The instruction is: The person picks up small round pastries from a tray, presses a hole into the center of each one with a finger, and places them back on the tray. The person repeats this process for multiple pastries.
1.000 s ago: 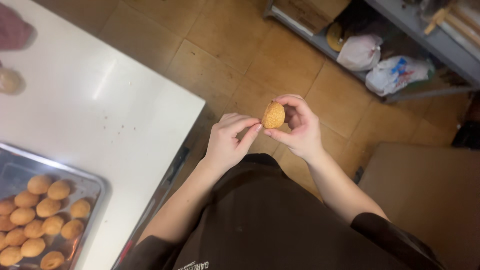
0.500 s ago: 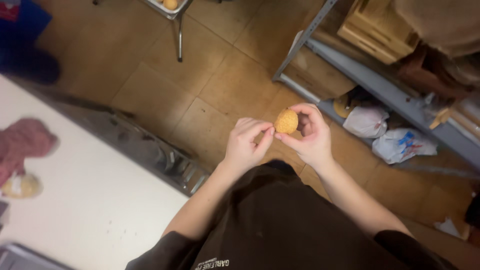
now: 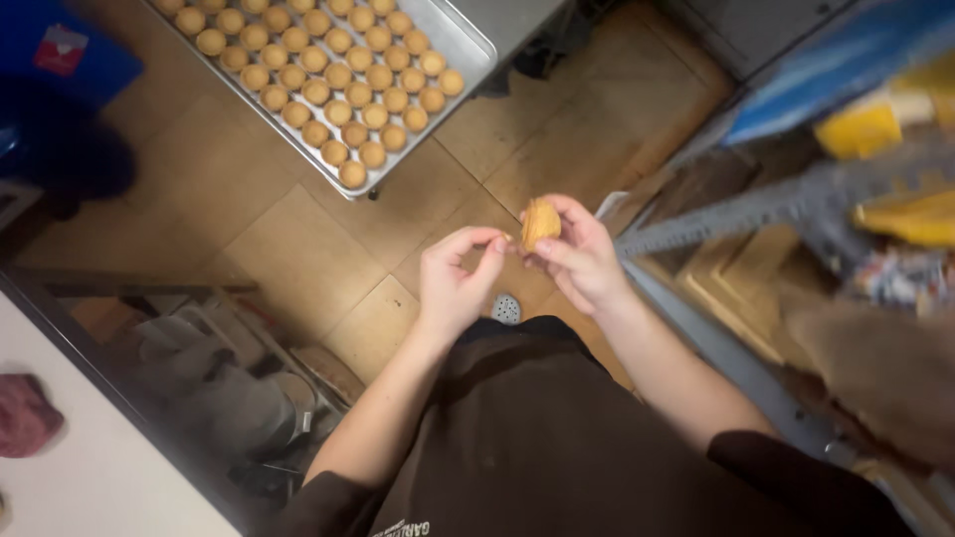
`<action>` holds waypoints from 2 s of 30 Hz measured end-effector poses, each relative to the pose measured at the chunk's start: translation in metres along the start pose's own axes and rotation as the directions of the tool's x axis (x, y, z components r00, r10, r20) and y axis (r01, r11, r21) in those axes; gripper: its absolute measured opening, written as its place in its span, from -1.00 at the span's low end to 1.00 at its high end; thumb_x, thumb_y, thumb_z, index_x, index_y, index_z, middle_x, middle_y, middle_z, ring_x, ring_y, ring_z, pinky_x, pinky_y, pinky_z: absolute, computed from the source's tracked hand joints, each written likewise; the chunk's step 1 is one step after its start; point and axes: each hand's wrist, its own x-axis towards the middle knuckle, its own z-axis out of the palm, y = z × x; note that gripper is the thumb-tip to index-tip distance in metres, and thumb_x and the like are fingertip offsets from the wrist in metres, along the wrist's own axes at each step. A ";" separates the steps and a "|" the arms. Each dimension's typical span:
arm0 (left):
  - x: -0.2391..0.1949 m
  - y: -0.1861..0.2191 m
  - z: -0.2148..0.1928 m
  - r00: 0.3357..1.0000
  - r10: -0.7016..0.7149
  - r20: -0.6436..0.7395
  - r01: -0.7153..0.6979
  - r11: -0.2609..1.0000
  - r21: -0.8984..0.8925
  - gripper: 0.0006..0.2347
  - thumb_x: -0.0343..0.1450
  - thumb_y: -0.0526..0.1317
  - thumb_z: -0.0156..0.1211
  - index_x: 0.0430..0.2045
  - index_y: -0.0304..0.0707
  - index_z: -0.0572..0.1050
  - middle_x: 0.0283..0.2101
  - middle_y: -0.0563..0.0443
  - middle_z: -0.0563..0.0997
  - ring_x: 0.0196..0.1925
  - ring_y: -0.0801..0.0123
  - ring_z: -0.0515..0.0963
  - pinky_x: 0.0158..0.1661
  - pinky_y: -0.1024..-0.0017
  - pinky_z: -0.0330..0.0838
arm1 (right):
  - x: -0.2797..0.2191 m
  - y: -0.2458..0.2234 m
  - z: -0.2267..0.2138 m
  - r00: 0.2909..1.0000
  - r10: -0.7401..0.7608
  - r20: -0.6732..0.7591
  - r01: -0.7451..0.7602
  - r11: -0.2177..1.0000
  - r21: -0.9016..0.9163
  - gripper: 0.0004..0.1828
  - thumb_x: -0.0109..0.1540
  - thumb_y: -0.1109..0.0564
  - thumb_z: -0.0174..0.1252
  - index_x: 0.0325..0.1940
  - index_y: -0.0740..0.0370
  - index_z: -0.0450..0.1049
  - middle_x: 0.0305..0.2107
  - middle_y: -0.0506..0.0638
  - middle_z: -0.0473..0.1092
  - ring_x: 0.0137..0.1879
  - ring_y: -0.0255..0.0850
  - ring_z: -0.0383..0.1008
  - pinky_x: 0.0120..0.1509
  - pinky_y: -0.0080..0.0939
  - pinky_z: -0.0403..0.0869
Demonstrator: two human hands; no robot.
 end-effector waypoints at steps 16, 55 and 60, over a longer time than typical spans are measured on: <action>0.382 -0.110 0.056 0.976 -0.211 0.059 0.217 0.968 -0.129 -0.88 0.50 -0.33 0.21 -0.26 -0.47 0.62 -0.30 0.01 0.72 -0.23 0.54 0.62 -0.12 0.55 0.50 | 0.358 -0.171 -0.100 0.998 0.030 0.046 -0.033 0.996 0.079 -0.45 0.36 0.10 -0.03 0.43 0.33 0.23 0.16 0.27 0.39 0.01 -0.05 0.53 0.12 -0.08 0.50; 0.996 -0.195 0.485 0.946 0.317 -0.067 -0.285 0.911 0.297 -0.85 0.39 -0.30 0.38 -0.20 -0.26 0.63 -0.18 0.02 0.66 -0.17 0.18 0.61 -0.05 0.31 0.45 | 0.860 -0.549 -0.536 0.973 0.201 0.112 -0.192 0.978 -0.087 -0.59 0.45 0.12 0.00 0.35 0.34 0.27 0.12 0.07 0.41 0.18 -0.16 0.46 0.27 -0.02 0.47; 1.007 -0.195 0.500 0.882 0.457 -0.118 -0.315 0.756 0.573 -0.83 0.37 -0.32 0.40 -0.21 -0.27 0.60 -0.21 0.07 0.62 -0.14 0.21 0.56 -0.02 0.27 0.37 | 0.886 -0.557 -0.544 0.951 0.271 0.148 -0.265 0.962 -0.060 -0.59 0.46 0.10 -0.02 0.36 0.32 0.26 0.12 0.04 0.40 0.23 -0.16 0.43 0.35 -0.01 0.43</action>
